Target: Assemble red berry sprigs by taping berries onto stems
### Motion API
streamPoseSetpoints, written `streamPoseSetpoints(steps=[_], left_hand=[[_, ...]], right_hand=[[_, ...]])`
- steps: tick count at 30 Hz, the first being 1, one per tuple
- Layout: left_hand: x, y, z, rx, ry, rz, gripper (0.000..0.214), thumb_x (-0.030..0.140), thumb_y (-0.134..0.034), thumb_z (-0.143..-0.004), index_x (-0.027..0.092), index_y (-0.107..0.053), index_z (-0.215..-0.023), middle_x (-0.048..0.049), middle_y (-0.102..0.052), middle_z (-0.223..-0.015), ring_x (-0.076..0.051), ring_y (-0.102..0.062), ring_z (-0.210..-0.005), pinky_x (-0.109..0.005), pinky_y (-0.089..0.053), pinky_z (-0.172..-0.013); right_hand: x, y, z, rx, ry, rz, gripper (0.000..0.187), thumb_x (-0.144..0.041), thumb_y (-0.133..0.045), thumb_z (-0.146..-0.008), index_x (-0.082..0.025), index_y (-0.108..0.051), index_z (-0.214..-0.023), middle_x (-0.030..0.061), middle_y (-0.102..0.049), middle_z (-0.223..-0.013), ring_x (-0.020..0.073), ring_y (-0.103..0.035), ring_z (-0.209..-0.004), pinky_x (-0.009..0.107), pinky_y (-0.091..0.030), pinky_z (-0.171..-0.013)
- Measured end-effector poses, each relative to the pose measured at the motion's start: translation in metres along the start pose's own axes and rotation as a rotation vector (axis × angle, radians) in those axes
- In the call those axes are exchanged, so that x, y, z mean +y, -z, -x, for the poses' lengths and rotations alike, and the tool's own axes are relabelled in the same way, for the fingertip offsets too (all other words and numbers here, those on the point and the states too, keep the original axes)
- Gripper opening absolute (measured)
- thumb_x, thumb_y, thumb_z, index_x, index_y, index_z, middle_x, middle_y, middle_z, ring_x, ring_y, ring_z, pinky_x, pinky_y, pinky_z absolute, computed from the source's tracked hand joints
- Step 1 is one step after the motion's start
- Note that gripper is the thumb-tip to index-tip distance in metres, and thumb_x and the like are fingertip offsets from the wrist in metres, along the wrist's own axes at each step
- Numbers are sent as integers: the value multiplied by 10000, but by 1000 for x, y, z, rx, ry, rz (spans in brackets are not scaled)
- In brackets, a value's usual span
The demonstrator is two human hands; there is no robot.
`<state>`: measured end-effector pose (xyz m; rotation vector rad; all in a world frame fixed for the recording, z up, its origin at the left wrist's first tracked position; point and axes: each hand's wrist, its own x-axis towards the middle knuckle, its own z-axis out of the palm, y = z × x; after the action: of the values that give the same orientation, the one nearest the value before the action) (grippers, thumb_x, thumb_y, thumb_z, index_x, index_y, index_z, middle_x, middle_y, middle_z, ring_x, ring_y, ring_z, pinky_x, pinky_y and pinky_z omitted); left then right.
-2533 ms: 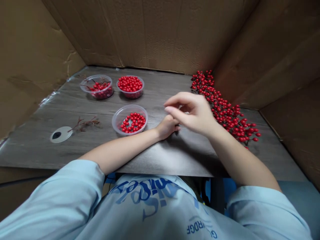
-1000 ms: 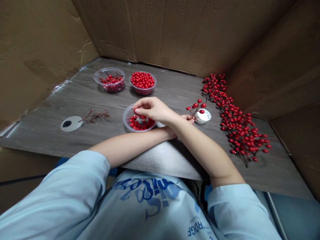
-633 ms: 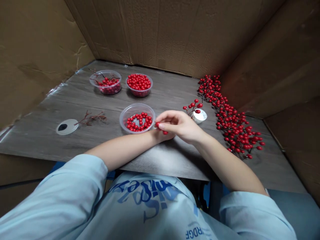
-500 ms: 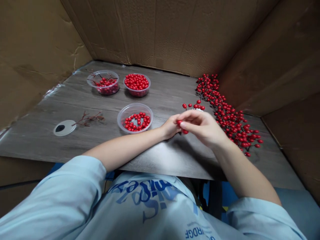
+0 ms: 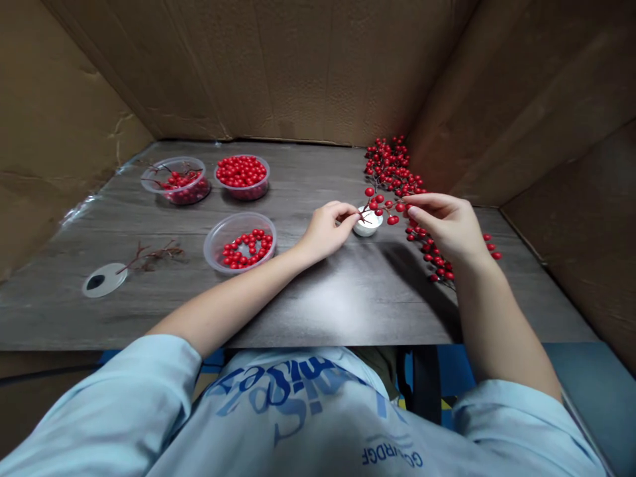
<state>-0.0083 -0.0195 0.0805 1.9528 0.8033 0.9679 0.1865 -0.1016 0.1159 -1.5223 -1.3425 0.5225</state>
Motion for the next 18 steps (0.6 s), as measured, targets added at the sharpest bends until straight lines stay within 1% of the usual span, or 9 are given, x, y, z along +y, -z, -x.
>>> streamPoseSetpoints(steps=[2, 5, 7, 9, 12, 15, 18], left_hand=[[3, -1, -3, -9, -50, -110, 131, 183, -532, -788, 142, -656, -783, -36, -631, -792, -117, -539, -744, -219, -414, -708], [8, -4, -7, -65, -116, -254, 154, 174, -518, -799, 138, -668, -794, -48, -631, -797, -128, -545, -768, -237, -413, -739], [11, -6, -10, -102, -134, -329, 164, 172, -514, -803, 140, -675, -806, -52, -635, -811, -137, -549, -788, -251, -409, -760], [13, -9, -14, -125, -134, -375, 169, 177, -515, -803, 141, -680, -822, -54, -640, -818, -142, -551, -793, -261, -405, -763], [14, -11, -20, -142, -133, -402, 178, 189, -515, -805, 140, -684, -833, -58, -649, -820, -145, -554, -782, -264, -403, -749], [14, -12, -24, -136, -148, -382, 181, 201, -517, -805, 135, -684, -830, -60, -660, -825, -143, -556, -771, -262, -404, -742], [15, -14, -26, -111, -130, -324, 170, 221, -528, -798, 134, -674, -812, -51, -669, -822, -134, -559, -753, -254, -408, -735]], right_hand=[[3, 3, 0, -16, -29, 1, 231, -312, -680, -701, -189, -695, -897, 53, -691, -782, 141, -612, -606, 260, -480, -520], [8, 7, 1, -24, -49, 15, 191, -293, -668, -695, -188, -697, -852, 45, -683, -745, 133, -596, -585, 251, -469, -519], [12, 10, 1, -48, -45, 43, 170, -286, -660, -692, -183, -693, -823, 42, -678, -735, 131, -588, -589, 248, -465, -526], [16, 12, 1, -97, -48, 78, 169, -291, -645, -698, -172, -686, -811, 40, -669, -711, 129, -576, -582, 243, -452, -520], [22, 13, 2, -166, -55, 135, 187, -304, -617, -713, -159, -676, -814, 40, -654, -687, 126, -560, -571, 239, -431, -510], [24, 12, 3, -200, -47, 232, 186, -291, -589, -725, -148, -674, -809, 48, -660, -718, 124, -554, -587, 241, -419, -528], [23, 10, 5, -212, -30, 334, 190, -272, -555, -740, -141, -676, -805, 40, -653, -696, 118, -539, -573, 241, -406, -538]])
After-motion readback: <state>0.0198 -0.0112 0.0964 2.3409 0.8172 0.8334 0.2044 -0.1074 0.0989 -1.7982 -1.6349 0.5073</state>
